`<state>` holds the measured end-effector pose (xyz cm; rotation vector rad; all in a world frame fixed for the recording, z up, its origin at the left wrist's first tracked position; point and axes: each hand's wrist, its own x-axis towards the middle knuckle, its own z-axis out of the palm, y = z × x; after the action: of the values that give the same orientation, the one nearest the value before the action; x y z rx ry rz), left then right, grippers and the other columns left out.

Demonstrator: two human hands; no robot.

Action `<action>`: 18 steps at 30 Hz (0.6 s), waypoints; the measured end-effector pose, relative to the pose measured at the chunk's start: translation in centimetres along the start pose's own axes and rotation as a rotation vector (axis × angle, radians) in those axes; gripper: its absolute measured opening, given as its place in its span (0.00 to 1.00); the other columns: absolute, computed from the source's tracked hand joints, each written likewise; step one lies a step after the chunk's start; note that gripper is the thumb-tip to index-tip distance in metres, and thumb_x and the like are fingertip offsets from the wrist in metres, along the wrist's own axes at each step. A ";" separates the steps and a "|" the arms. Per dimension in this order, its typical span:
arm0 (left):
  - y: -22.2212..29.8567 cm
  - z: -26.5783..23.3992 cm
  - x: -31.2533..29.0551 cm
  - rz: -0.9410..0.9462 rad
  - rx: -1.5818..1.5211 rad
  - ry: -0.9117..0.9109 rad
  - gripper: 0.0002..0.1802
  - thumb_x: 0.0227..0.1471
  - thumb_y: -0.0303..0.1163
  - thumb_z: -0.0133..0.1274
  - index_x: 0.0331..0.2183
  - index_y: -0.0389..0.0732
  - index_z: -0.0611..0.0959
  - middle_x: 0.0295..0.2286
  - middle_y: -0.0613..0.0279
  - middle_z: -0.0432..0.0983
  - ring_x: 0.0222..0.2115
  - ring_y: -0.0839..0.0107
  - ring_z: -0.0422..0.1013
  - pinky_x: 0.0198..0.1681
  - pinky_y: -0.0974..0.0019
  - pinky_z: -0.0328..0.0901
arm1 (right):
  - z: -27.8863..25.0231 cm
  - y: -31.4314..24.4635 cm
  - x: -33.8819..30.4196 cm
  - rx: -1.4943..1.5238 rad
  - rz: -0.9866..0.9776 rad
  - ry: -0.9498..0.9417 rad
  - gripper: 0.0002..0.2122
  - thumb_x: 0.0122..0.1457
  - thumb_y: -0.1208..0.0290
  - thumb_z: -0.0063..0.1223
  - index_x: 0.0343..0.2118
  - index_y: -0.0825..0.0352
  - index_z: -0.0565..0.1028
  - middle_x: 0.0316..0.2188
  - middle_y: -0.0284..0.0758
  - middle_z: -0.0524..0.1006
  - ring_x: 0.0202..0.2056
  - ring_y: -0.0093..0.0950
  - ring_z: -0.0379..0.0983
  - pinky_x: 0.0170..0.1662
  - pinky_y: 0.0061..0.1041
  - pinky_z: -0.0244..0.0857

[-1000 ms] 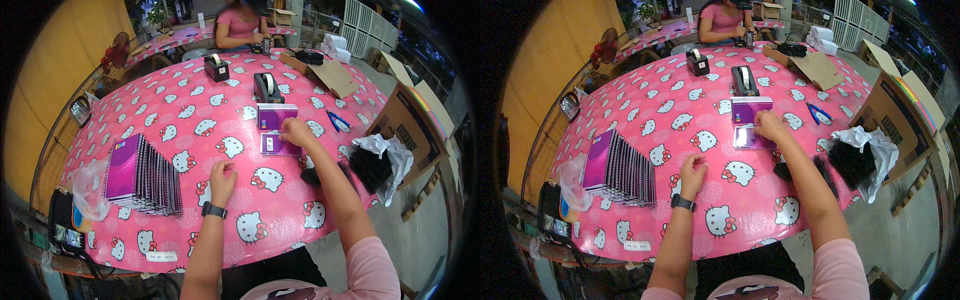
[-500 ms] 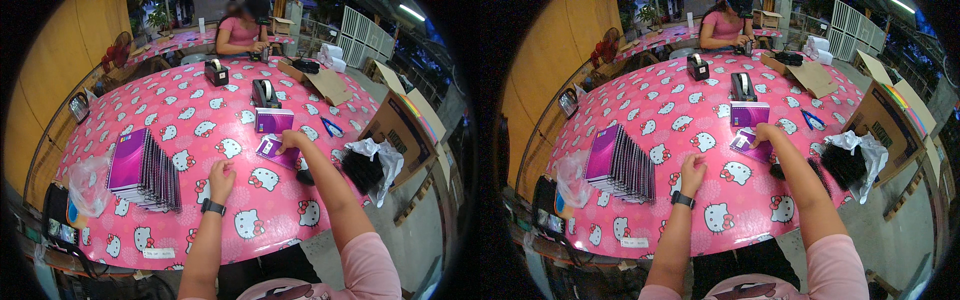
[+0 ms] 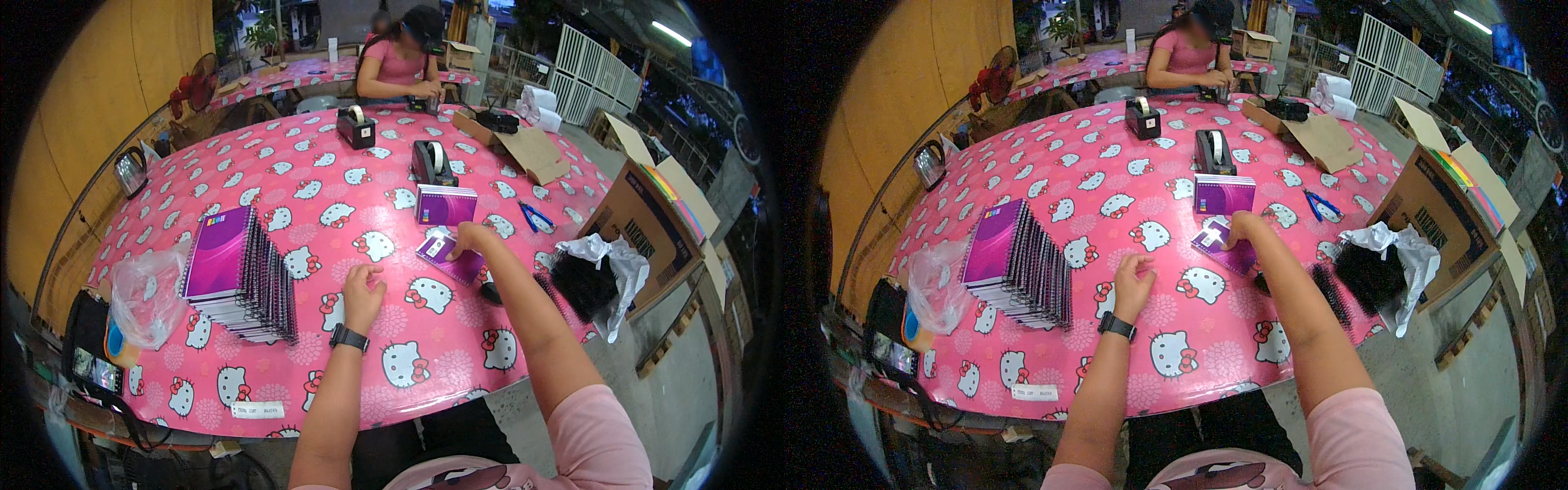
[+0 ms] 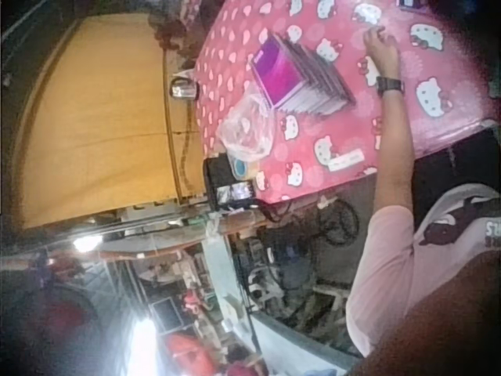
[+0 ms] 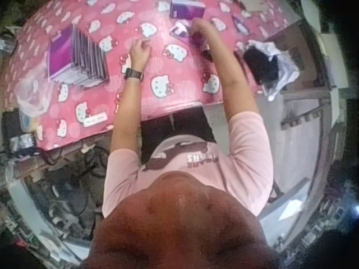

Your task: The person assembles spiral-bound notebooks by inserting black plastic spiral coils into the punched holes of purple notebook covers. They work at a table covered with a pink Hello Kitty tablecloth, handling the notebooks and coils one at a time. Other people are visible in the background working at similar tables.

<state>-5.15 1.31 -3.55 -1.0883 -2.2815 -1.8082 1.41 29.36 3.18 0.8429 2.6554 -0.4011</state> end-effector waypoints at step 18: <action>-0.3 -0.4 -0.4 -0.011 0.032 -0.005 0.13 0.39 0.22 0.56 0.33 0.35 0.77 0.33 0.58 0.70 0.33 0.67 0.71 0.38 0.68 0.66 | 0.0 -2.8 -1.2 0.027 -0.053 -0.098 0.46 0.24 0.58 0.74 0.51 0.74 0.65 0.46 0.47 0.71 0.45 0.39 0.71 0.47 0.33 0.65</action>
<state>-5.18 0.78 -3.88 -1.0788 -2.3151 -1.7684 0.65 26.57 4.08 0.7419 2.5913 -0.4808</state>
